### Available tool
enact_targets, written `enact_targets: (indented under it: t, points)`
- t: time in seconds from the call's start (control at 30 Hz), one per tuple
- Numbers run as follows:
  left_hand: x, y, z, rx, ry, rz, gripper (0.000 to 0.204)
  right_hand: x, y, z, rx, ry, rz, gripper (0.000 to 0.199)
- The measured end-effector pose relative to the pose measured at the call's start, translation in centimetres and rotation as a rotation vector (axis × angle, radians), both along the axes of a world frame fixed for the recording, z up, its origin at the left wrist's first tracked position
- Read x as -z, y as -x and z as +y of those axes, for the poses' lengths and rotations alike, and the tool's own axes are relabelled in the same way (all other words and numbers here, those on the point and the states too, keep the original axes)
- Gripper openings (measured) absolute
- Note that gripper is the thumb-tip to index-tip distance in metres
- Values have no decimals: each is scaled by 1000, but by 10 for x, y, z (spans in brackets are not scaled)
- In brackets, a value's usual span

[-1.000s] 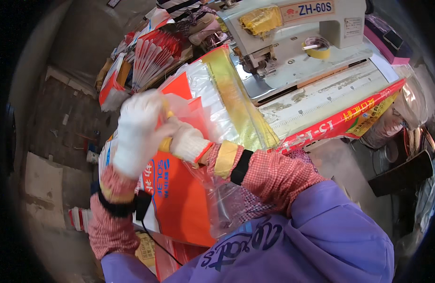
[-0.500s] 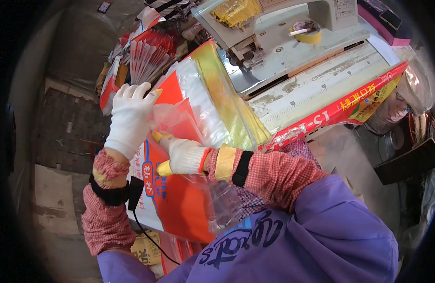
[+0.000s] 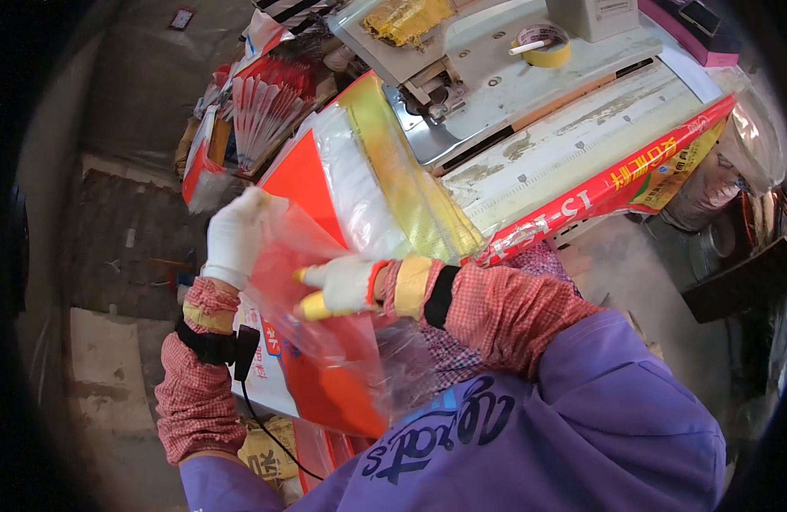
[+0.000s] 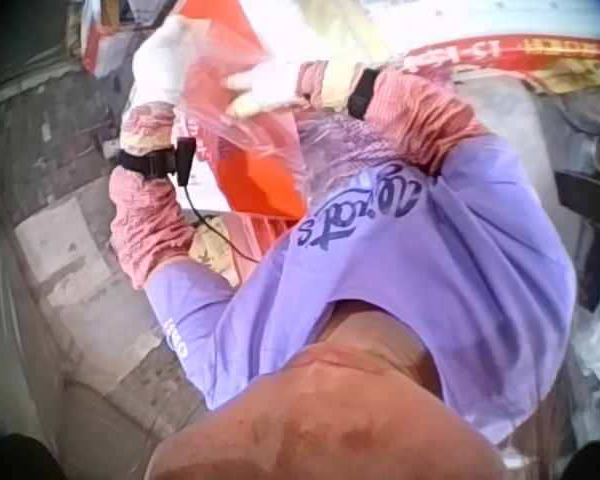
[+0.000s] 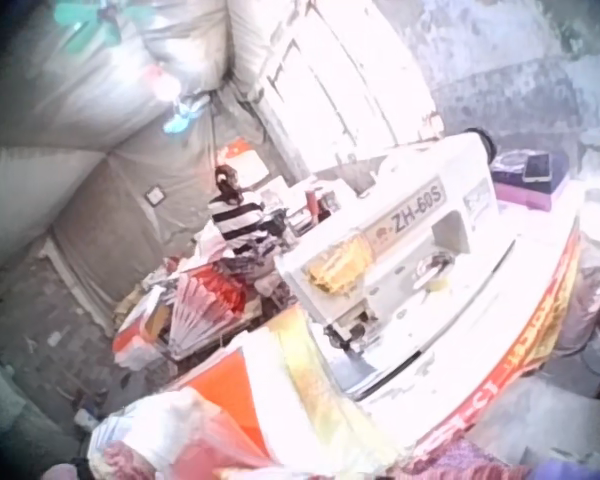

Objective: Folding and stacking large plastic fertilizer bags at a sewing workstation.

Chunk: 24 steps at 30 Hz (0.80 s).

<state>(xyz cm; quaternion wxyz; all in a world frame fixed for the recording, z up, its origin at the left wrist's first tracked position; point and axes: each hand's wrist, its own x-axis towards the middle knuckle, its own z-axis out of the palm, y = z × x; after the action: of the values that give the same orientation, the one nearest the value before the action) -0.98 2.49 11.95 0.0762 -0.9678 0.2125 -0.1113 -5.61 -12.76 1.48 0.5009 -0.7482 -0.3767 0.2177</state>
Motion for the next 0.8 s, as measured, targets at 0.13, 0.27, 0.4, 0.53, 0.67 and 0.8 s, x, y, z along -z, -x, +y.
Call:
enact_targets:
  t: [0.13, 0.27, 0.4, 0.53, 0.67, 0.8]
  points:
    - [-22, 14, -7, -109, -219, -192, 20, 33, -26, 22, 235, -83, -14, 63]
    - [-32, -6, 3, -299, -557, -146, 23, 28, -23, 32, 266, -79, 71, 50]
    - [-68, -43, -19, -298, -781, -368, 16, 10, 14, 43, 114, 70, -90, 47]
    - [-147, -84, -48, -42, -985, -824, 21, 57, 71, 79, -272, -193, -260, 32]
    - [-152, -97, -87, -390, -700, -645, 24, 114, 99, 103, -289, -204, -286, 27]
    - [-133, -116, -111, -354, -624, -401, 25, 218, 70, 0, -249, -178, -269, 23]
